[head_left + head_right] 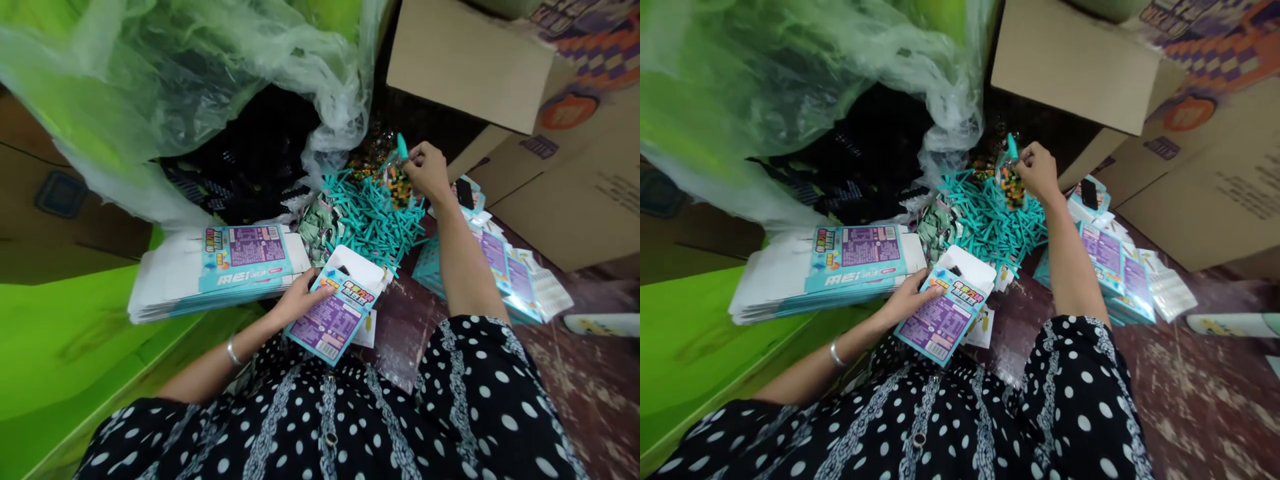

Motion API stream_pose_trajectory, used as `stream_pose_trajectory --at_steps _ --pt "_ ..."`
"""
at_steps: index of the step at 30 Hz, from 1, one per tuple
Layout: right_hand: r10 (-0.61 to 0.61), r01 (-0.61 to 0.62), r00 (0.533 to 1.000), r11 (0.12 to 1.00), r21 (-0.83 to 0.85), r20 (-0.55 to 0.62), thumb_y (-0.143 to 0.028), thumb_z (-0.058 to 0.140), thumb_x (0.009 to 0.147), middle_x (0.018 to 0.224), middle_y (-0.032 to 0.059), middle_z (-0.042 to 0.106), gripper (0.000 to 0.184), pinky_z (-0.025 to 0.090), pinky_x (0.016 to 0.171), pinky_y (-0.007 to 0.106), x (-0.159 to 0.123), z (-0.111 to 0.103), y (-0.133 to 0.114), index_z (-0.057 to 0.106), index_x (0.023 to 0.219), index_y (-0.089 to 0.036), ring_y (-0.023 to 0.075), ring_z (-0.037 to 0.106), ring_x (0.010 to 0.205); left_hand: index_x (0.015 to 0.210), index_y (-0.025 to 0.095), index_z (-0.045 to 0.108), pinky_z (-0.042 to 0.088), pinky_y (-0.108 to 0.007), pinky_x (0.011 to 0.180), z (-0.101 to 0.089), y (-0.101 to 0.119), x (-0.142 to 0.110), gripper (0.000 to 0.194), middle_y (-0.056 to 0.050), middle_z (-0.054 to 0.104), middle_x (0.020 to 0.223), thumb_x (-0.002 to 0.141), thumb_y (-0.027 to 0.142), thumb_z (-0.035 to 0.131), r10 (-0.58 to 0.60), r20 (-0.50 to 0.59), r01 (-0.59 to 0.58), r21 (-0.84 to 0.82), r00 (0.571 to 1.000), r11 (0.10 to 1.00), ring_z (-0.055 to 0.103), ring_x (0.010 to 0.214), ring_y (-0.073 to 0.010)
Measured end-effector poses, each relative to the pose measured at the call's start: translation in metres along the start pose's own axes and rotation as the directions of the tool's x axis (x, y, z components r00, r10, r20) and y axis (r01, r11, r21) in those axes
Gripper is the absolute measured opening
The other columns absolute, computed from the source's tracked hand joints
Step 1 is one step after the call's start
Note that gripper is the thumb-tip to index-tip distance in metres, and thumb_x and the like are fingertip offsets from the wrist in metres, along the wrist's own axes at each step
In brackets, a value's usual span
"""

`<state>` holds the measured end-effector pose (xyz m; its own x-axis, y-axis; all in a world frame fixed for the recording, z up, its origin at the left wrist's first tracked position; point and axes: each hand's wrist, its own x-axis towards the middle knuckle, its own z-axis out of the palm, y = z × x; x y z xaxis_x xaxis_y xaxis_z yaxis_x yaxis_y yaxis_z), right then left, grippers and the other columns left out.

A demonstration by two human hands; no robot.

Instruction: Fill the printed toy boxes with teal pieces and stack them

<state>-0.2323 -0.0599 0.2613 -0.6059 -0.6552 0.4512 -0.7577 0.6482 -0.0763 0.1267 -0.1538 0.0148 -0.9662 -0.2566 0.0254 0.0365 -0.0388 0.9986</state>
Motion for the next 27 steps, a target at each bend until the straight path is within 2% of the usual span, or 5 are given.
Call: stream_pose_trajectory --at_steps 7,14,23,25,27 --pt "0.094 0.057 0.935 0.913 -0.404 0.342 -0.020 0.064 0.094 0.106 0.0185 0.082 0.021 0.051 0.088 0.040 -0.064 -0.023 -0.017 0.082 0.103 -0.015 0.0359 0.074 0.100 0.110 0.018 0.068 0.059 -0.042 0.088 0.017 -0.004 -0.001 0.063 -0.012 0.079 0.114 0.081 0.072 0.081 -0.060 0.088 0.072 -0.133 0.994 0.988 0.075 0.104 -0.0325" --pt "-0.144 0.202 0.902 0.974 -0.102 0.406 -0.038 0.067 0.099 0.087 0.0079 0.076 0.024 0.043 0.075 0.034 -0.128 -0.065 -0.064 0.079 0.106 -0.018 0.0227 0.065 0.079 0.104 0.018 0.066 0.057 -0.039 0.086 0.019 0.008 -0.004 0.062 -0.010 0.078 0.109 0.080 0.073 0.082 0.006 0.068 0.000 -0.092 0.998 0.996 0.074 0.102 -0.0321" --pt "-0.261 0.472 0.601 0.879 -0.071 0.755 -0.028 0.076 0.093 0.077 0.0077 0.073 0.016 0.039 0.070 0.039 -0.183 -0.054 -0.140 0.074 0.078 -0.024 0.0243 0.064 0.076 0.102 0.018 0.066 0.052 -0.036 0.081 0.035 0.020 -0.014 0.054 -0.007 0.075 0.100 0.084 0.067 0.081 0.165 0.123 -0.164 -0.023 0.979 0.986 0.069 0.092 -0.0265" --pt "-0.314 0.456 0.596 0.890 0.010 0.739 -0.031 0.069 0.100 0.079 0.0084 0.075 0.023 0.041 0.073 0.040 -0.184 -0.056 -0.148 0.075 0.079 -0.023 0.0234 0.064 0.076 0.102 0.018 0.067 0.052 -0.035 0.081 0.039 0.019 -0.016 0.054 -0.007 0.074 0.100 0.084 0.067 0.081 0.181 0.130 -0.174 -0.063 0.975 0.983 0.068 0.092 -0.0260" --pt "-0.316 0.381 0.663 0.923 0.058 0.679 -0.036 0.063 0.105 0.082 0.0084 0.076 0.028 0.043 0.076 0.040 -0.184 -0.067 -0.146 0.078 0.086 -0.023 0.0227 0.065 0.077 0.104 0.017 0.068 0.053 -0.035 0.082 0.041 0.017 -0.017 0.056 -0.007 0.075 0.102 0.083 0.067 0.083 0.186 0.114 -0.171 -0.127 0.976 0.977 0.069 0.094 -0.0258"
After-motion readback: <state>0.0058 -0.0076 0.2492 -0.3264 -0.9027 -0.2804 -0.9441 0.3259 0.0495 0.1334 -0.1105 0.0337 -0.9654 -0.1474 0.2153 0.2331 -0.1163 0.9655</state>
